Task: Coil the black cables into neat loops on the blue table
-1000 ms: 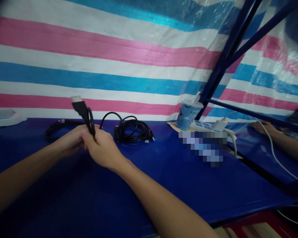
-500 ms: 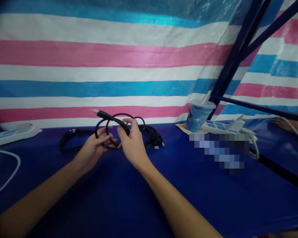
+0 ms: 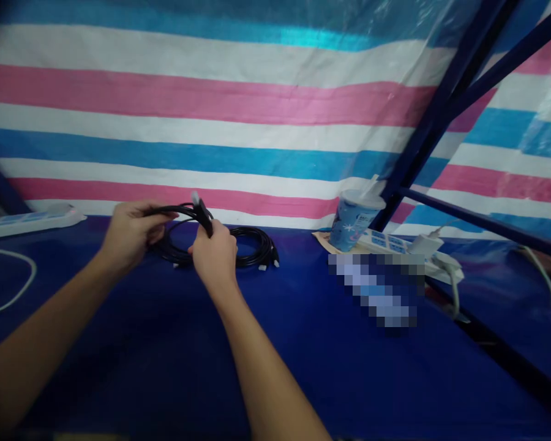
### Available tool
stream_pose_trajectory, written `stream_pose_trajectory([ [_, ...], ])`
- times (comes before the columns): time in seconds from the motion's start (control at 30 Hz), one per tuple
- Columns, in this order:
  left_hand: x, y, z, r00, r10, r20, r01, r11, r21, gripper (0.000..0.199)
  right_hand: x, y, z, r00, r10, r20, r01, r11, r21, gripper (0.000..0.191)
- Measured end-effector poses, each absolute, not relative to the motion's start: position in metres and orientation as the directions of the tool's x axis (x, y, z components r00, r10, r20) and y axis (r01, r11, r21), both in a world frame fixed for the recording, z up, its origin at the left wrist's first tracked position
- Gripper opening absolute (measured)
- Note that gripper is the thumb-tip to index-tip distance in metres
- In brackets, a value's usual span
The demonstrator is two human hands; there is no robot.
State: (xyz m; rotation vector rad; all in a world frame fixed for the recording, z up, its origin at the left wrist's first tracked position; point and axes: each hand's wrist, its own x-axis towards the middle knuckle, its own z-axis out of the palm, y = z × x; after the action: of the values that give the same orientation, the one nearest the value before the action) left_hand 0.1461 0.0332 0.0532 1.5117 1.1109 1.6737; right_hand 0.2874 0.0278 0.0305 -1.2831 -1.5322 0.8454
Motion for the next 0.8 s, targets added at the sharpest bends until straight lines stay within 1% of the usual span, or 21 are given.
stream_pose_trajectory([
  [0.03,0.145,0.031,0.045,-0.190,0.849,0.492,0.143,-0.472,0.870,0.008,0.288,0.025,0.028,-0.001,0.970,0.244,0.376,0.226,-0.899,0.025],
  [0.1,0.139,0.022,0.028,-0.185,0.834,0.519,0.290,-0.459,0.840,0.012,0.287,0.017,0.021,0.035,0.954,0.299,0.446,0.253,-0.858,0.019],
  [0.2,0.131,0.005,0.007,-0.154,0.848,0.508,0.406,-0.414,0.815,0.015,0.285,0.005,0.009,0.026,0.914,0.405,0.479,0.345,-0.807,0.014],
  [0.3,0.128,-0.002,-0.005,-0.139,0.861,0.489,0.500,-0.365,0.785,0.021,0.284,0.005,0.001,-0.067,0.893,0.446,0.412,0.432,-0.802,0.007],
  [0.37,0.128,0.001,-0.008,-0.149,0.861,0.486,0.574,-0.325,0.752,0.024,0.283,0.011,-0.002,-0.099,0.897,0.431,0.342,0.438,-0.831,0.015],
  [0.47,0.128,0.006,-0.010,-0.185,0.868,0.461,0.660,-0.237,0.712,0.026,0.282,0.023,-0.006,-0.044,0.918,0.394,0.244,0.393,-0.887,0.028],
  [0.57,0.129,0.004,-0.014,-0.223,0.900,0.375,0.671,-0.137,0.729,0.026,0.280,0.029,-0.012,-0.012,0.931,0.365,0.176,0.362,-0.916,0.031],
  [0.63,0.129,0.002,-0.018,-0.242,0.917,0.317,0.638,-0.096,0.764,0.022,0.279,0.028,-0.015,-0.010,0.935,0.353,0.142,0.351,-0.925,0.032],
  [0.7,0.130,0.001,-0.022,-0.239,0.932,0.273,0.575,-0.091,0.813,0.015,0.278,0.025,-0.016,-0.018,0.936,0.351,0.113,0.351,-0.930,0.032],
  [0.73,0.130,0.002,-0.023,-0.228,0.940,0.254,0.530,-0.099,0.842,0.015,0.278,0.024,-0.015,-0.027,0.934,0.355,0.101,0.356,-0.929,0.032],
  [0.8,0.131,0.008,-0.025,-0.189,0.957,0.222,0.417,-0.127,0.900,0.027,0.278,0.022,-0.015,-0.051,0.927,0.372,0.084,0.375,-0.923,0.031],
])
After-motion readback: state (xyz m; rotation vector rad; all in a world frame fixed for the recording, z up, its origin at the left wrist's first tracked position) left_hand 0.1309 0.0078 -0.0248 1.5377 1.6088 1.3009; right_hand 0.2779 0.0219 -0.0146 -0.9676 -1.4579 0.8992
